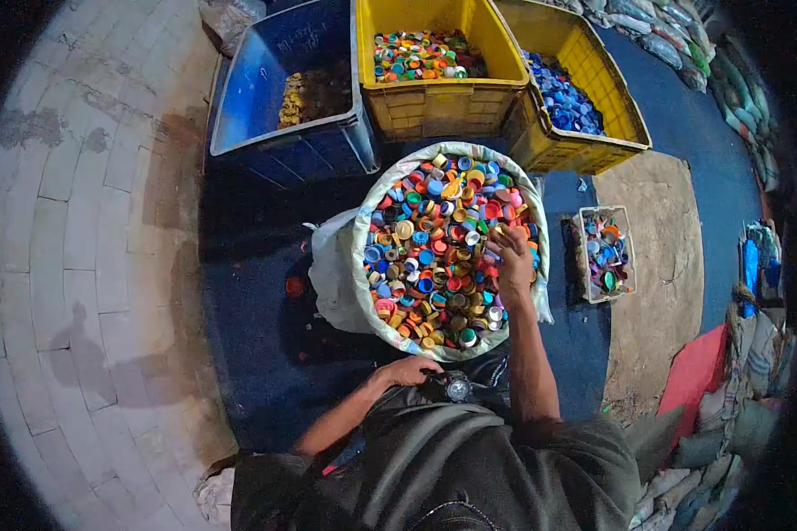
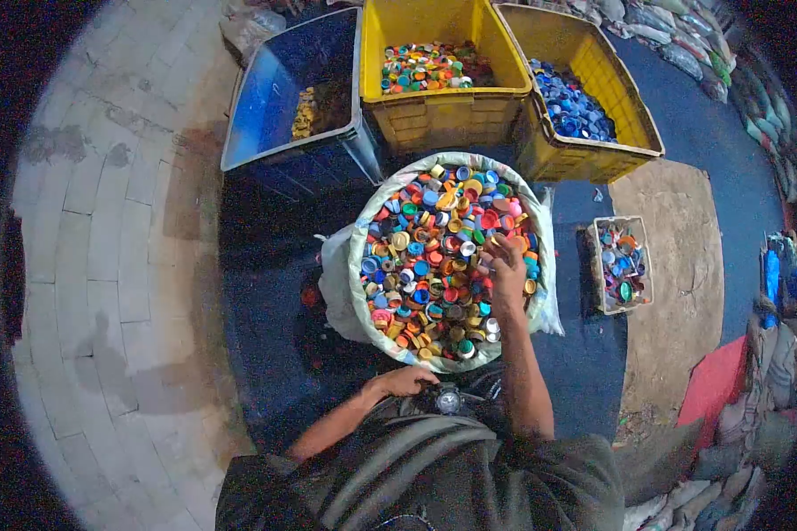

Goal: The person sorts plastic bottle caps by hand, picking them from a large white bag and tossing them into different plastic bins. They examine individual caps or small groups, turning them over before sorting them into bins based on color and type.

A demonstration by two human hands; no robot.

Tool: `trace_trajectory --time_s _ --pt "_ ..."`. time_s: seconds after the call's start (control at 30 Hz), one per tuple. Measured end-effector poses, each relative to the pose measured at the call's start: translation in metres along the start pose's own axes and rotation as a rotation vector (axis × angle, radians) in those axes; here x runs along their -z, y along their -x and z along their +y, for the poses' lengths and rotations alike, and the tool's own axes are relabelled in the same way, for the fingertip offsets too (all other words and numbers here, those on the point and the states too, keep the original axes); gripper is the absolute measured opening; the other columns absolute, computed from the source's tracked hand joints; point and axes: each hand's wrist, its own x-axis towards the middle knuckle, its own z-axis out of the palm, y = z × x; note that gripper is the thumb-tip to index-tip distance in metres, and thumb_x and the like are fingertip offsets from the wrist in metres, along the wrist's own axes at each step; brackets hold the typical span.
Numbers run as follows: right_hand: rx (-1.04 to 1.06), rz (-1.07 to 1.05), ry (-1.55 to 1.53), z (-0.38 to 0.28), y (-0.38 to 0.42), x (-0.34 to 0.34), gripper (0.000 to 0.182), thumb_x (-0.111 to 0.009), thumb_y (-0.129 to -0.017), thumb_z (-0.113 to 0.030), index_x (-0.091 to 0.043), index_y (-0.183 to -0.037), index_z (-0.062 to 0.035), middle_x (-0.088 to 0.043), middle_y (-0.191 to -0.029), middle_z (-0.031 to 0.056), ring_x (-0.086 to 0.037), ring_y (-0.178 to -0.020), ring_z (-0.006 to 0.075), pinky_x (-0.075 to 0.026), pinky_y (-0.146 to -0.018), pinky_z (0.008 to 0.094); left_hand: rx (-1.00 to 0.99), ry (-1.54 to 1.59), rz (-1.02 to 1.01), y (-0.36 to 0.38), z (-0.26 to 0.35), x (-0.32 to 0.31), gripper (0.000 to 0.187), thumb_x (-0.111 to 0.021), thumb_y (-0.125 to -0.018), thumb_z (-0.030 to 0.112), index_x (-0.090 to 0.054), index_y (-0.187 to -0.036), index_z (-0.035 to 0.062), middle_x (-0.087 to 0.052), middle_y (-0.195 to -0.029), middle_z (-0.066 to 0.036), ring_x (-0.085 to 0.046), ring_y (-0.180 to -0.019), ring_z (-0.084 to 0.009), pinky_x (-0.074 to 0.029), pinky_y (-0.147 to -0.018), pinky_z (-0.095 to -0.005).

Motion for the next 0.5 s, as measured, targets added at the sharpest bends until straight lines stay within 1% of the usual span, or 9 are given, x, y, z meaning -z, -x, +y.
trace_trajectory --time_s 0.03,0.13,0.17,0.23,0.27,0.33,0.4,0.43,0.5 --pt "0.027 -0.006 -0.014 0.002 0.002 0.001 0.045 -0.05 -0.085 -0.009 -0.045 -0.13 -0.0014 -0.055 -0.122 0.0135 -0.06 -0.103 0.0218 -0.053 -0.079 0.0325 0.01 -0.039 -0.014 -0.003 0.0 0.001 0.041 -0.051 -0.079 -0.001 -0.06 -0.118 0.0022 -0.064 -0.114 -0.011 -0.058 -0.107 -0.0202 -0.043 -0.094 -0.032" --pt "0.018 0.006 -0.013 0.005 0.006 0.003 0.045 -0.048 -0.085 -0.006 -0.045 -0.129 -0.0007 -0.055 -0.122 0.0139 -0.061 -0.099 0.0213 -0.055 -0.073 0.029 -0.005 0.093 -0.094 -0.003 -0.013 0.01 0.04 -0.057 -0.08 0.001 -0.059 -0.12 0.0027 -0.062 -0.116 -0.011 -0.057 -0.107 -0.0221 -0.043 -0.093 -0.0335" --pt "0.01 0.028 0.011 0.008 0.006 0.005 0.046 -0.046 -0.083 -0.001 -0.045 -0.129 -0.0006 -0.055 -0.123 0.0153 -0.062 -0.097 0.0203 -0.055 -0.07 0.0264 0.058 0.24 -0.109 -0.002 -0.019 0.012 0.039 -0.058 -0.081 0.0 -0.06 -0.119 0.0022 -0.062 -0.116 -0.01 -0.057 -0.107 -0.0205 -0.043 -0.093 -0.0324" --pt "0.005 0.012 -0.006 0.0 0.017 0.007 0.047 -0.047 -0.082 0.0 -0.045 -0.129 -0.0007 -0.054 -0.125 0.0162 -0.062 -0.096 0.0199 -0.055 -0.07 0.0268 0.185 0.55 -0.14 0.002 -0.022 0.01 0.037 -0.059 -0.081 0.0 -0.06 -0.118 0.0011 -0.062 -0.116 -0.008 -0.057 -0.107 -0.0171 -0.043 -0.093 -0.0302" --pt "0.002 0.0 -0.011 -0.003 0.022 0.008 0.047 -0.047 -0.082 0.001 -0.045 -0.129 -0.0008 -0.054 -0.125 0.0167 -0.062 -0.096 0.0197 -0.056 -0.071 0.0271 0.169 0.638 -0.142 0.004 -0.023 0.01 0.036 -0.06 -0.082 0.0 -0.06 -0.117 -0.0015 -0.061 -0.117 -0.008 -0.057 -0.107 -0.0135 -0.043 -0.092 -0.0276" --pt "-0.032 0.033 -0.025 0.001 0.027 0.007 0.048 -0.05 -0.082 0.0 -0.045 -0.13 -0.0013 -0.054 -0.125 0.0168 -0.062 -0.094 0.0185 -0.054 -0.072 0.0271 0.145 0.722 -0.088 0.009 -0.025 0.008 0.035 -0.06 -0.084 0.001 -0.058 -0.118 -0.003 -0.064 -0.111 -0.008 -0.058 -0.105 -0.0144 -0.044 -0.092 -0.0278" --pt "-0.073 0.07 0.006 0.005 0.036 0.007 0.049 -0.052 -0.081 -0.001 -0.045 -0.13 -0.0003 -0.055 -0.123 0.0151 -0.061 -0.095 0.0186 -0.051 -0.074 0.0285 0.231 0.957 -0.071 0.017 -0.029 0.005 0.033 -0.064 -0.085 0.008 -0.062 -0.116 0.0001 -0.063 -0.113 -0.007 -0.057 -0.107 -0.0148 -0.042 -0.094 -0.0274" --pt "-0.052 0.043 -0.027 0.013 0.037 0.01 0.05 -0.055 -0.082 -0.003 -0.045 -0.13 -0.001 -0.057 -0.12 0.0131 -0.061 -0.092 0.0175 -0.05 -0.073 0.0277 0.274 1.077 -0.066 0.019 -0.03 0.002 0.032 -0.066 -0.085 0.012 -0.064 -0.115 0.0017 -0.063 -0.114 -0.006 -0.056 -0.108 -0.015 -0.041 -0.095 -0.0273" --pt "-0.081 0.047 -0.024 0.02 0.043 0.013 0.05 -0.056 -0.082 -0.004 -0.045 -0.131 -0.0014 -0.057 -0.118 0.0121 -0.061 -0.093 0.0171 -0.05 -0.074 0.0281 0.419 0.939 0.036 0.018 -0.015 0.0 0.03 -0.067 -0.084 0.012 -0.065 -0.113 0.0019 -0.064 -0.113 -0.005 -0.057 -0.105 -0.0149 -0.041 -0.094 -0.028"
